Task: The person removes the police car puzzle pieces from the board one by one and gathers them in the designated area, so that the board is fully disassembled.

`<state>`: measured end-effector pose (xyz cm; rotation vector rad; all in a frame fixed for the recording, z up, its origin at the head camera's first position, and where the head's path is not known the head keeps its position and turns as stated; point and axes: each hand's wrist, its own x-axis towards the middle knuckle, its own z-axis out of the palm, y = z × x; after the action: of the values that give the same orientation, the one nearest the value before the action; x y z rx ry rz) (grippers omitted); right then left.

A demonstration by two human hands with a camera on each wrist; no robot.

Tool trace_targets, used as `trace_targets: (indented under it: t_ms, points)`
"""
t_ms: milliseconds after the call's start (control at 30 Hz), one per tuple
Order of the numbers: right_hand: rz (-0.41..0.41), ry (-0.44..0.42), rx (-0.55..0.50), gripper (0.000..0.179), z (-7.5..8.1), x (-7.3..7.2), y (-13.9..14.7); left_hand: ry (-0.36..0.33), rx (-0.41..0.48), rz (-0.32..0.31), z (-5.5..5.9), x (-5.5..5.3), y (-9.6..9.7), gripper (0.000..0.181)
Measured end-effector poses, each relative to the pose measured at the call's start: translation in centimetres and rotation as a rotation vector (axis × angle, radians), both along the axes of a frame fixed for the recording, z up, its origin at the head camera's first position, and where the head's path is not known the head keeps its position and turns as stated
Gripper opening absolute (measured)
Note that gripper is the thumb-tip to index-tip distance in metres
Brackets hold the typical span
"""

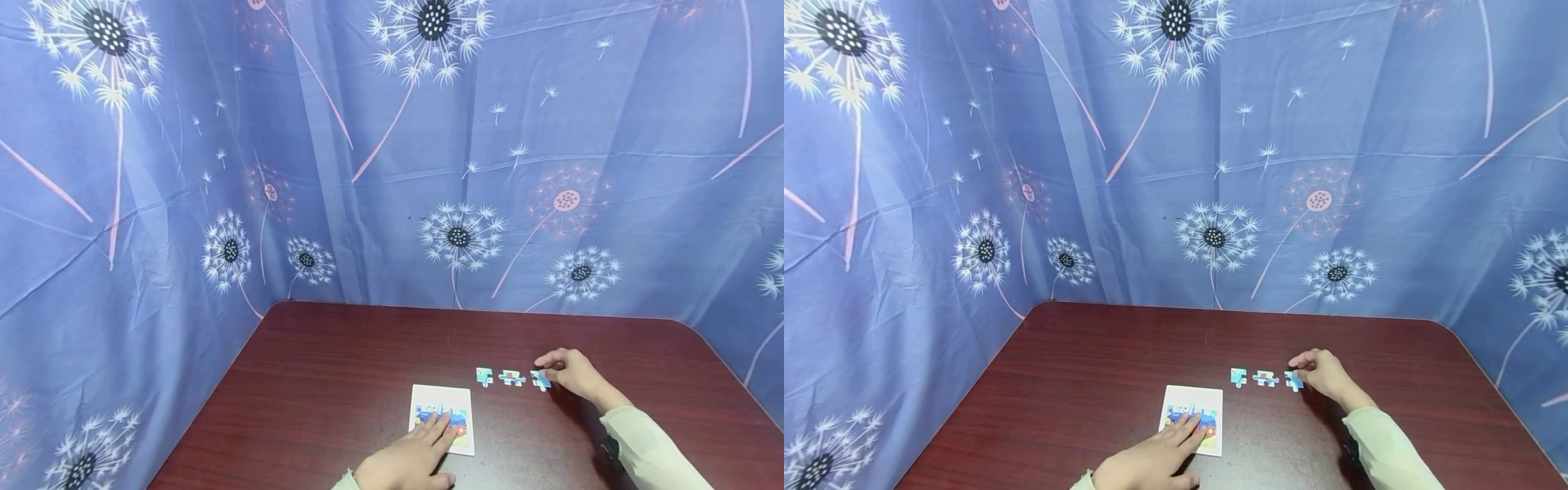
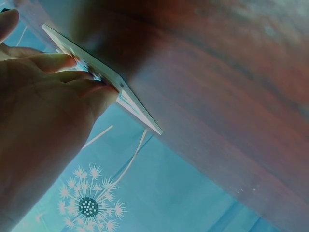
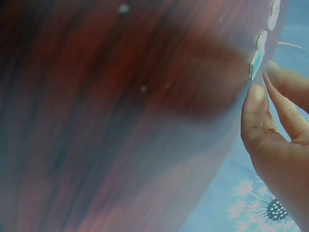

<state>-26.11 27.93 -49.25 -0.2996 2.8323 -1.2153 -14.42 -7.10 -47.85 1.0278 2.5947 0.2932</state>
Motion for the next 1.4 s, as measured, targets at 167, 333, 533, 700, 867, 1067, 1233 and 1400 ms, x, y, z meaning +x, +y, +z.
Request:
trace_targets:
  t_ms: [167,333,533,700,867,1067,1233,1400]
  points:
    - [-0.002,0.038,-0.004,0.017,0.4,0.0,-0.5,0.005,0.0,0.002,-0.2,0.0,0.0,0.073]
    - [0.028,0.089,0.003,0.016,0.7,0.0,-1.3,0.014,0.0,-0.005,-0.3,0.0,-0.1,0.072]
    - [0.064,0.101,-0.037,0.017,1.1,-0.1,-3.1,0.042,-0.013,-0.017,-0.3,0.1,0.0,0.071]
    - [0.114,0.13,-0.089,0.017,1.4,-0.3,-4.7,0.05,-0.02,-0.019,-0.3,0.2,0.1,0.071]
    - [0.156,0.119,-0.138,0.017,1.4,-0.4,-6.4,0.055,-0.022,-0.031,-0.3,0.1,0.2,0.071]
    - [0.243,0.13,-0.15,0.018,1.3,-0.3,-8.2,0.13,-0.064,-0.094,-0.3,0.3,0.1,0.072]
    - [0.316,0.128,-0.161,0.019,1.2,-0.1,-9.9,0.161,-0.081,-0.124,-0.1,0.8,0.1,0.072]
    - [0.412,0.097,-0.178,0.02,1.0,0.2,-11.7,0.243,-0.114,-0.158,0.1,1.1,0.0,0.072]
